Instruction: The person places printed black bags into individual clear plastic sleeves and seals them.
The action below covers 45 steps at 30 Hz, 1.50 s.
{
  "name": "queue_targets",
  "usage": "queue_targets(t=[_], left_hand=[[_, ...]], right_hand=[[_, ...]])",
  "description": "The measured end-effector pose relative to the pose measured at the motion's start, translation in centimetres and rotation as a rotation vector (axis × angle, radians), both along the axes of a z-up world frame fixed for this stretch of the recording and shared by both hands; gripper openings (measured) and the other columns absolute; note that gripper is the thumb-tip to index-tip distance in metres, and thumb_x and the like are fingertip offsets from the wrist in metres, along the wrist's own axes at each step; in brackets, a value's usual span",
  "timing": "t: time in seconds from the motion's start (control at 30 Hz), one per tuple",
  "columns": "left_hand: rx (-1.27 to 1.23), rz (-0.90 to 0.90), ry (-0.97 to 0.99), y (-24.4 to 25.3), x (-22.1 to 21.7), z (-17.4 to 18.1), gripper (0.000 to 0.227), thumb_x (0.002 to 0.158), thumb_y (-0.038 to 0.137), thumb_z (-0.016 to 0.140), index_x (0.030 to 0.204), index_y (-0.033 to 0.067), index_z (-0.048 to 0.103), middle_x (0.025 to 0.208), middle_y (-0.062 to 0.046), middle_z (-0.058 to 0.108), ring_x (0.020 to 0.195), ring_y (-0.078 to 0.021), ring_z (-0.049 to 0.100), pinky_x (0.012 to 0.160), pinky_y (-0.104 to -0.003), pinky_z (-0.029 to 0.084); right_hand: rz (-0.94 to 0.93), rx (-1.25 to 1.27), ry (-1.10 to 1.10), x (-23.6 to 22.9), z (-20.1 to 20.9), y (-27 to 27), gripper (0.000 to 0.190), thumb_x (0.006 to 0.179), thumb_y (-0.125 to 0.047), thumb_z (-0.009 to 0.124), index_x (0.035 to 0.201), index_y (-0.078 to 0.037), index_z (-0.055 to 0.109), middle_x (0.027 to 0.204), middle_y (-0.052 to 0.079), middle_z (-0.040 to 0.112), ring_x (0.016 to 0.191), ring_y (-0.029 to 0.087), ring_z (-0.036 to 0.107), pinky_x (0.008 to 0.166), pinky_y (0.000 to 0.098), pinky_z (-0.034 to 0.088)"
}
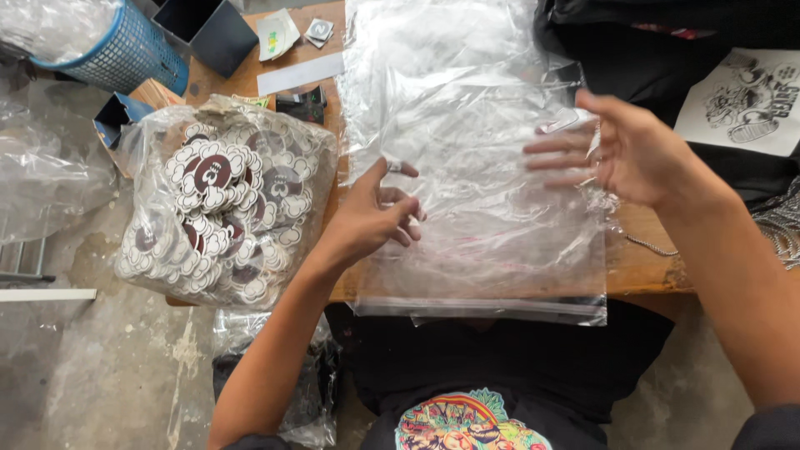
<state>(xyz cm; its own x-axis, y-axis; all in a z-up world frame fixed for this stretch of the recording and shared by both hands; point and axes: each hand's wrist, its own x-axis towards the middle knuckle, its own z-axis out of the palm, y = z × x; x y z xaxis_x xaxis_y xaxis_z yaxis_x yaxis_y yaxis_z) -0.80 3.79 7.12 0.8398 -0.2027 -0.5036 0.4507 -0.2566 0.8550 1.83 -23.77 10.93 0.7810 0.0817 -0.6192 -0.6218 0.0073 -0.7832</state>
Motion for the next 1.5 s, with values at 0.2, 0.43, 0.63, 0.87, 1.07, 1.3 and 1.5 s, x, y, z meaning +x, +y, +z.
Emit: queue_targets(t=[0.2,0.43,0.63,0.87,1.07,1.3,1.5], left_hand=[[-0.174,-0.068,0.121,1.4,0.1,-1.4,0.084,0.088,-0.007,0.067,0.151,0.0057,0.012,0.093,-0.021,0.058,0.069,-0.0321,0.072,0.06,-0.04,0.067],[-0.237,0.065,0.014,2.2,-2.2,-4.9,0.049,0.084,0.002,0.076,0.126,0.0011,0.052,0.091,-0.021,0.06,0.067,-0.0253,0.07,0.06,-0.037,0.067],[-0.189,0.096,0.037,2.1,-2.3,-5.4,0.018,0.099,0.014,0.063,0.096,-0.0025,0.059,0.076,-0.019,0.065,0.057,-0.0278,0.071,0.048,-0.032,0.061],[0.457,0.011,-0.173,1.6,-4.2,-2.0,0.037,0.102,0.034,0.054,0.08,0.0071,0.068,0.078,-0.008,0.078,0.051,-0.0183,0.074,0.053,-0.029,0.051],[1.01,-0.399,-0.274,2.0,-5.1,-1.6,0.054,0.099,0.051,0.042,0.095,0.0049,0.069,0.092,-0.027,0.072,0.09,-0.05,0.069,0.079,-0.06,0.052],[1.095,-0.169,-0.719,-1.5,-4.0,6.2,0.059,0.094,0.065,0.062,0.116,0.0101,0.057,0.097,-0.014,0.072,0.077,-0.044,0.071,0.057,-0.06,0.053],[0.466,-0.331,-1.223,-10.4,4.8,5.6,0.022,0.094,0.022,0.067,0.103,0.0065,0.054,0.095,-0.012,0.064,0.064,-0.0307,0.057,0.051,-0.047,0.043]], right_hand=[[-0.069,-0.069,-0.362,5.6,-5.7,-1.8,0.035,0.108,-0.009,0.055,0.139,-0.022,0.064,0.091,0.0,0.05,0.069,0.012,0.05,0.06,0.0368,0.064],[0.158,0.126,-0.842,5.3,-3.8,-2.4,0.055,0.114,-0.002,0.038,0.168,-0.013,0.033,0.108,0.021,0.062,0.065,0.029,0.06,0.06,0.0328,0.056],[0.121,-0.256,-0.315,6.4,-4.7,-1.0,0.052,0.1,0.001,0.05,0.148,-0.019,0.055,0.107,0.014,0.066,0.055,0.012,0.045,0.041,0.0254,0.039],[-0.006,-0.563,-0.544,5.9,-5.7,0.0,0.014,0.109,-0.009,0.066,0.114,-0.004,0.054,0.083,0.011,0.063,0.052,0.017,0.054,0.042,0.0318,0.045],[0.08,-0.692,-0.639,6.2,-7.5,-0.5,0.022,0.098,-0.019,0.07,0.112,-0.004,0.06,0.081,0.018,0.069,0.065,0.029,0.06,0.053,0.0436,0.045],[0.24,-1.524,-0.567,3.3,-3.5,-3.2,0.052,0.11,-0.062,0.064,0.089,-0.014,0.07,0.077,0.01,0.072,0.074,0.032,0.072,0.068,0.0484,0.055],[-0.152,-1.894,-1.168,4.8,-3.4,-15.9,0.008,0.1,-0.014,0.071,0.106,-0.014,0.075,0.096,0.01,0.072,0.091,0.034,0.067,0.066,0.0447,0.054]])
